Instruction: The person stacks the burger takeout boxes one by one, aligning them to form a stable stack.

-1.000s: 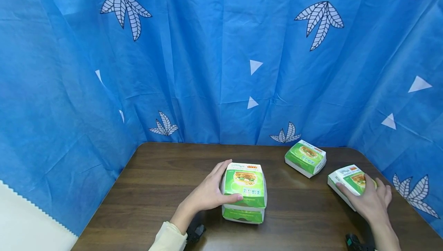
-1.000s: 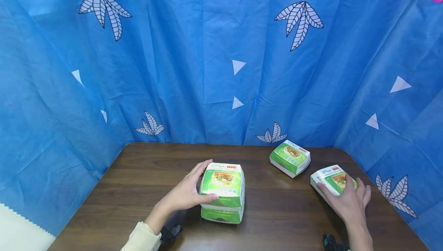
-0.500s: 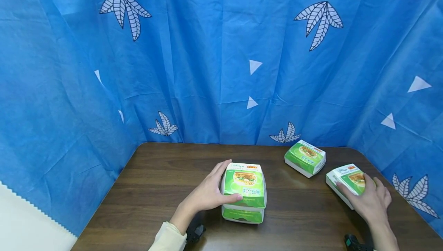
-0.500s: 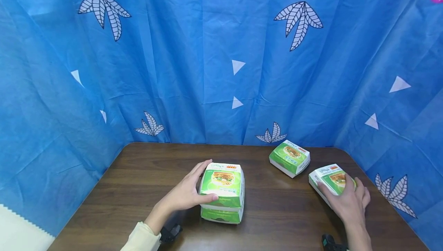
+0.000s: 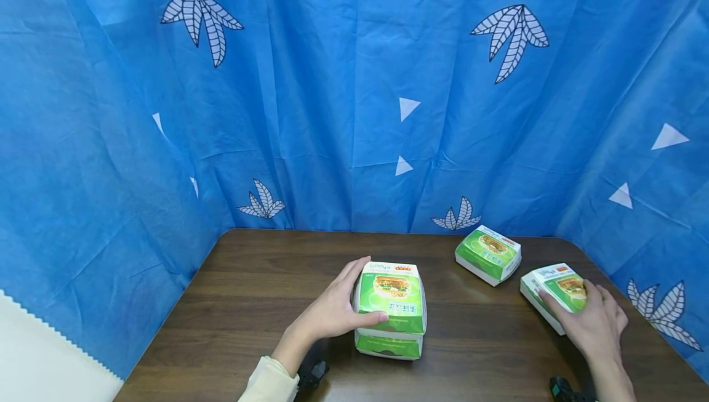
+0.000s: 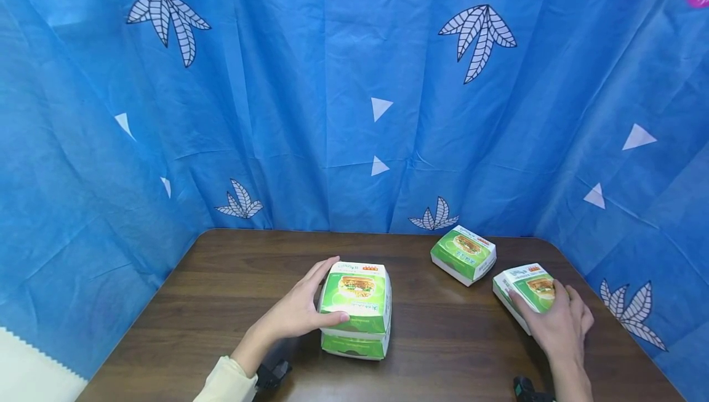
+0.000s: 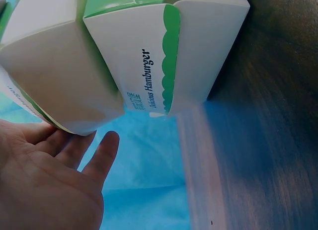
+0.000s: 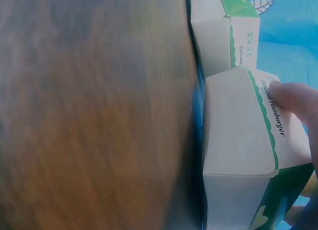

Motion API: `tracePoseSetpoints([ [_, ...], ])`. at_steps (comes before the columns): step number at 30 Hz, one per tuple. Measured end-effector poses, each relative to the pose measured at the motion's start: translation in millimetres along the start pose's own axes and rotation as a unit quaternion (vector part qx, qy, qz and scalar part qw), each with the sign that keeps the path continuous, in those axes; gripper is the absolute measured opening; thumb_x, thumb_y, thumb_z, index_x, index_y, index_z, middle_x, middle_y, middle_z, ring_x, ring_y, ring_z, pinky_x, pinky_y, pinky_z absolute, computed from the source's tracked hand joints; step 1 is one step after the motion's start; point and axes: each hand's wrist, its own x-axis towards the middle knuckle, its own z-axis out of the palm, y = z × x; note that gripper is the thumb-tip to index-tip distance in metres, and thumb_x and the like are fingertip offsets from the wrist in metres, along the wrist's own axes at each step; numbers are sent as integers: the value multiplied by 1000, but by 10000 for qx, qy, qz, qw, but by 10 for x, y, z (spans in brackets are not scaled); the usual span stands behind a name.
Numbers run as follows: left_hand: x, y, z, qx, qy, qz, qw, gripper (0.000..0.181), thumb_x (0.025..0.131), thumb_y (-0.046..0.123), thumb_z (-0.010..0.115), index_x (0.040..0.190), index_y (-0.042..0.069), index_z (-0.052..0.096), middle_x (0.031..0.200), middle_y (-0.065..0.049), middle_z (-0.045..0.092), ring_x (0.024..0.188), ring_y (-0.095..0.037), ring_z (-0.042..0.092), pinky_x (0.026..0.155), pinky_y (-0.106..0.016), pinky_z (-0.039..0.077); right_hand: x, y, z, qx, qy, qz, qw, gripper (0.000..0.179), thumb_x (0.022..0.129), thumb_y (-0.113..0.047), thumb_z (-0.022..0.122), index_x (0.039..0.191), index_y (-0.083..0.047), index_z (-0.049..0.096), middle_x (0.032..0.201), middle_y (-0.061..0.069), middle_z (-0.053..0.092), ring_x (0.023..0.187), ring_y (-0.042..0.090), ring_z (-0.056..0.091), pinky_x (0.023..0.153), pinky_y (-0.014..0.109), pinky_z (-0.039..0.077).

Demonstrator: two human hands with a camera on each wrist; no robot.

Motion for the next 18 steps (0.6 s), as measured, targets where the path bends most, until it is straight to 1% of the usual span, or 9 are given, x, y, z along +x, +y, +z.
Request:
tracePoseSetpoints([
  [4,-1,-4,-1,1,14,16,10000,112,74,69,81,163,28,26,160,5,35,133,-19,46,109,-53,44,-7,-10,4,20,55,-47,10000,111,91,-59,66,153,19,17,147,49,19,135,66,17,111,72,10],
  [11,-2,-7,-2,19,20,44,10000,112,74,70,80,163,28,26,161,5,34,134,-20,46,109,-53,44,-12,-42,2,96,262,-231,9993,107,91,-55,67,153,18,21,146,48,25,134,64,22,109,72,13],
  [15,-8,-3,-6,26,17,53,10000,112,75,69,80,163,28,26,161,4,34,135,-20,46,110,-54,43,-14,-60,-9,99,313,-285,9991,106,92,-55,67,153,18,21,147,47,24,134,63,22,110,72,12],
  [18,-3,-10,-4,40,27,118,9999,111,75,68,81,163,28,26,161,4,35,135,-20,46,111,-53,43,-17,-82,-25,112,354,-330,9988,106,92,-55,67,154,17,20,148,47,24,135,63,21,111,72,11],
])
